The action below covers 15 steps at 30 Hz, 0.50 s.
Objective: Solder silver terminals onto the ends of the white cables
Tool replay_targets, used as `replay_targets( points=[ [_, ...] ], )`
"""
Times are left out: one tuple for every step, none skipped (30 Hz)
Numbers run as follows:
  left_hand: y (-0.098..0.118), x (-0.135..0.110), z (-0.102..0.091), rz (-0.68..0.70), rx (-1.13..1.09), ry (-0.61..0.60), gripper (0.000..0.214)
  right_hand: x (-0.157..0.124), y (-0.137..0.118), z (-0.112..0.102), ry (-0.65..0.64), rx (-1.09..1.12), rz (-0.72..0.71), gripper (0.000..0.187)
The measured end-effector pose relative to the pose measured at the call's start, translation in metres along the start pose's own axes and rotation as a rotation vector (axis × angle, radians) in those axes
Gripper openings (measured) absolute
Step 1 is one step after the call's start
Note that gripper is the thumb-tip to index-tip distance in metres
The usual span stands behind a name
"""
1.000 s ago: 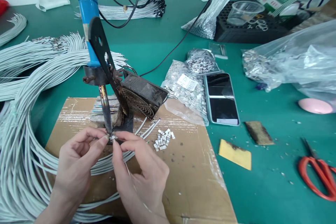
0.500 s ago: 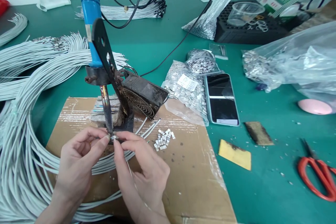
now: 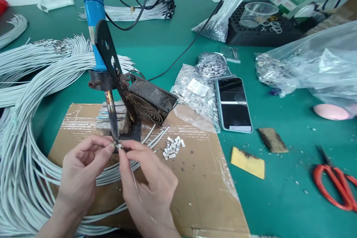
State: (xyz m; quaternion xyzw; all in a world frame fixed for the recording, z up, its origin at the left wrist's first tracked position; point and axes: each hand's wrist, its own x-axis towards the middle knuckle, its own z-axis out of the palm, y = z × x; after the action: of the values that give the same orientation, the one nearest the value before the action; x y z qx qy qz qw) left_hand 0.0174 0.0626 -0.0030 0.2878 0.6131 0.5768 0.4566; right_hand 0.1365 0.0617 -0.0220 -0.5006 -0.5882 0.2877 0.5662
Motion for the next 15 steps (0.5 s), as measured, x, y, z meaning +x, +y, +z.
replay_targets(
  points=[
    [-0.0001, 0.0002, -0.0001, -0.008, 0.003, -0.002, 0.014, -0.0003, 0.0003, -0.0002, 0.000, -0.003, 0.002, 0.020],
    [-0.0004, 0.0003, -0.0002, -0.014, 0.005, -0.006, 0.014, -0.0007, 0.0007, -0.0003, 0.000, -0.007, 0.008, 0.020],
    [-0.0007, 0.0005, -0.0004, -0.017, 0.005, -0.011, 0.013, -0.0011, 0.0010, -0.0005, -0.003, -0.010, 0.015, 0.020],
    [-0.0010, 0.0007, -0.0006, -0.018, 0.006, -0.017, 0.013, -0.0015, 0.0013, -0.0006, -0.006, -0.012, 0.020, 0.019],
    [-0.0012, 0.0009, -0.0007, -0.016, 0.006, -0.022, 0.013, -0.0021, 0.0016, -0.0006, -0.008, -0.011, 0.024, 0.019],
    [-0.0013, 0.0011, -0.0008, -0.015, 0.007, -0.024, 0.013, -0.0027, 0.0020, -0.0005, -0.009, -0.006, 0.028, 0.019],
    [-0.0012, 0.0013, -0.0008, -0.014, 0.008, -0.023, 0.013, -0.0035, 0.0023, -0.0004, -0.012, 0.001, 0.034, 0.019],
    [-0.0011, 0.0014, -0.0008, -0.015, 0.010, -0.024, 0.013, -0.0043, 0.0026, -0.0002, -0.014, 0.010, 0.044, 0.019],
    [-0.0009, 0.0014, -0.0009, -0.017, 0.010, -0.026, 0.013, -0.0051, 0.0030, -0.0001, -0.018, 0.023, 0.056, 0.019],
    [-0.0007, 0.0013, -0.0014, -0.023, 0.009, -0.033, 0.014, -0.0059, 0.0034, -0.0002, -0.025, 0.042, 0.068, 0.019],
    [-0.0008, 0.0008, -0.0022, -0.034, 0.007, -0.041, 0.014, -0.0066, 0.0039, -0.0006, -0.033, 0.063, 0.079, 0.019],
    [-0.0011, 0.0001, -0.0034, -0.046, 0.005, -0.050, 0.014, -0.0071, 0.0045, -0.0014, -0.032, 0.082, 0.090, 0.018],
    [-0.0018, -0.0010, -0.0051, -0.058, 0.005, -0.054, 0.014, -0.0074, 0.0052, -0.0029, -0.019, 0.087, 0.109, 0.016],
    [-0.0029, -0.0024, -0.0072, -0.072, 0.009, -0.061, 0.013, -0.0076, 0.0060, -0.0048, 0.001, 0.070, 0.138, 0.013],
    [-0.0044, -0.0043, -0.0095, -0.083, 0.015, -0.067, 0.013, -0.0078, 0.0070, -0.0073, 0.022, 0.032, 0.168, 0.008]
  ],
)
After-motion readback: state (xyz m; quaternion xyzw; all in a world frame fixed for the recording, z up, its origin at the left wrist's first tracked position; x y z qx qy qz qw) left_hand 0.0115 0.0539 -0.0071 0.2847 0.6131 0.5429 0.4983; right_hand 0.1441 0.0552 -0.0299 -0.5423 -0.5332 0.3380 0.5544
